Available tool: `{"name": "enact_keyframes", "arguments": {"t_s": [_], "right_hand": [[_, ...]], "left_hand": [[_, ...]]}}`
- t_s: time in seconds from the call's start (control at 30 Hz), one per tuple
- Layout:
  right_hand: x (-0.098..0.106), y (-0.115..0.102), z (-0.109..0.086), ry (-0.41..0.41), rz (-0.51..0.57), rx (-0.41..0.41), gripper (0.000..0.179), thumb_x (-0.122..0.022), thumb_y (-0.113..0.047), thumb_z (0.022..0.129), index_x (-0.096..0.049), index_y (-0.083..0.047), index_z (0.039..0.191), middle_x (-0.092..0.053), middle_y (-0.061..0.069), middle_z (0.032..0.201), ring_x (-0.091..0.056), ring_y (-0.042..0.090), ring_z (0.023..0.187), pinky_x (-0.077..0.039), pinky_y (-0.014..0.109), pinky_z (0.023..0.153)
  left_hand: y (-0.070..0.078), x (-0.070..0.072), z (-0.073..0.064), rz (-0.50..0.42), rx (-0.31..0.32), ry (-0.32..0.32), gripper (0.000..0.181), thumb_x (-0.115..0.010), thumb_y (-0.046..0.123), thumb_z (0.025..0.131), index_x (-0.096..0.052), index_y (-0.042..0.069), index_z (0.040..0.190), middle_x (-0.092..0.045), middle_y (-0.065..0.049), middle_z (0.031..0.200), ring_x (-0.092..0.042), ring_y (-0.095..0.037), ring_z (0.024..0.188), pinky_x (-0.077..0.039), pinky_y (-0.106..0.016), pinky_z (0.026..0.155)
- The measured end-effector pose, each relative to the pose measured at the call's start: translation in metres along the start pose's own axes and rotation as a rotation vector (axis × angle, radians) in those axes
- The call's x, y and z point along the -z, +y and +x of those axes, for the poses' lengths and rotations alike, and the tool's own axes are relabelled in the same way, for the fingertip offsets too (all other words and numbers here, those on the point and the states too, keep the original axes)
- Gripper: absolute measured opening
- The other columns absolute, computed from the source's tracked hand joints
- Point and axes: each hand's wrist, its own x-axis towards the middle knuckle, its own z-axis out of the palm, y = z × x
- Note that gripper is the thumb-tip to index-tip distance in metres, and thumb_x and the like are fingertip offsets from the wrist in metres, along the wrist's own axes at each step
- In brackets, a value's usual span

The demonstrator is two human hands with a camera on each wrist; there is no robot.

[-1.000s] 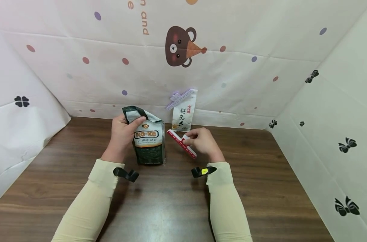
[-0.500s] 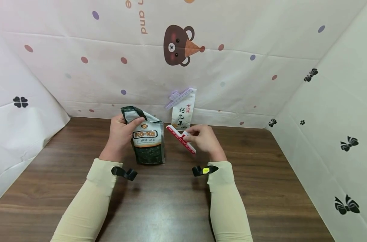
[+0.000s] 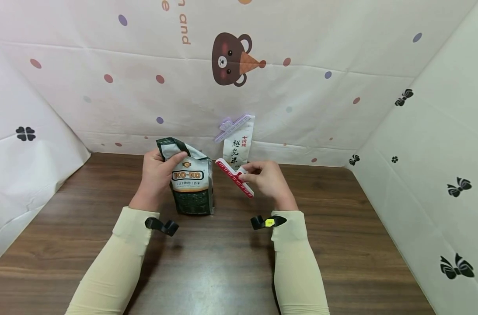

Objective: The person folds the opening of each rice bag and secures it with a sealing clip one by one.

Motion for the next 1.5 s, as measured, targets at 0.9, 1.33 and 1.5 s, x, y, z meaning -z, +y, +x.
{"name": "enact_keyframes", "arguments": {"t_s": [0.9, 1.33, 1.5], "right_hand": [[0.005, -0.01, -0.01, 0.064, 0.006, 0.083, 0.024, -0.08, -0.025, 0.08, -0.075, -0.017, 0.101, -0.073, 0.004, 0.098, -0.059, 0.021, 0.083, -0.048, 0.031, 0.066], [0.006, -0.013, -0.011, 0.147, 0.011, 0.158, 0.021, -0.08, -0.025, 0.079, -0.075, -0.015, 0.097, -0.073, 0.006, 0.092, -0.059, 0.02, 0.077, -0.047, 0.027, 0.061], [0.005, -0.015, -0.012, 0.155, 0.027, 0.18, 0.021, -0.079, -0.024, 0.08, -0.075, -0.013, 0.098, -0.073, 0.007, 0.093, -0.059, 0.019, 0.077, -0.047, 0.026, 0.061]], "left_hand": [[0.0, 0.002, -0.002, 0.017, -0.03, -0.036, 0.021, -0.072, 0.025, 0.087, -0.071, 0.007, 0.098, -0.071, 0.01, 0.082, -0.068, -0.009, 0.076, -0.056, -0.028, 0.068], [-0.002, 0.002, -0.001, 0.017, -0.027, -0.037, 0.022, -0.073, 0.028, 0.086, -0.072, 0.009, 0.098, -0.072, 0.007, 0.087, -0.069, -0.011, 0.079, -0.056, -0.029, 0.069], [-0.002, 0.003, -0.001, 0.041, -0.007, -0.037, 0.024, -0.073, 0.03, 0.086, -0.072, 0.01, 0.099, -0.072, 0.005, 0.088, -0.068, -0.012, 0.08, -0.055, -0.029, 0.07]]}}
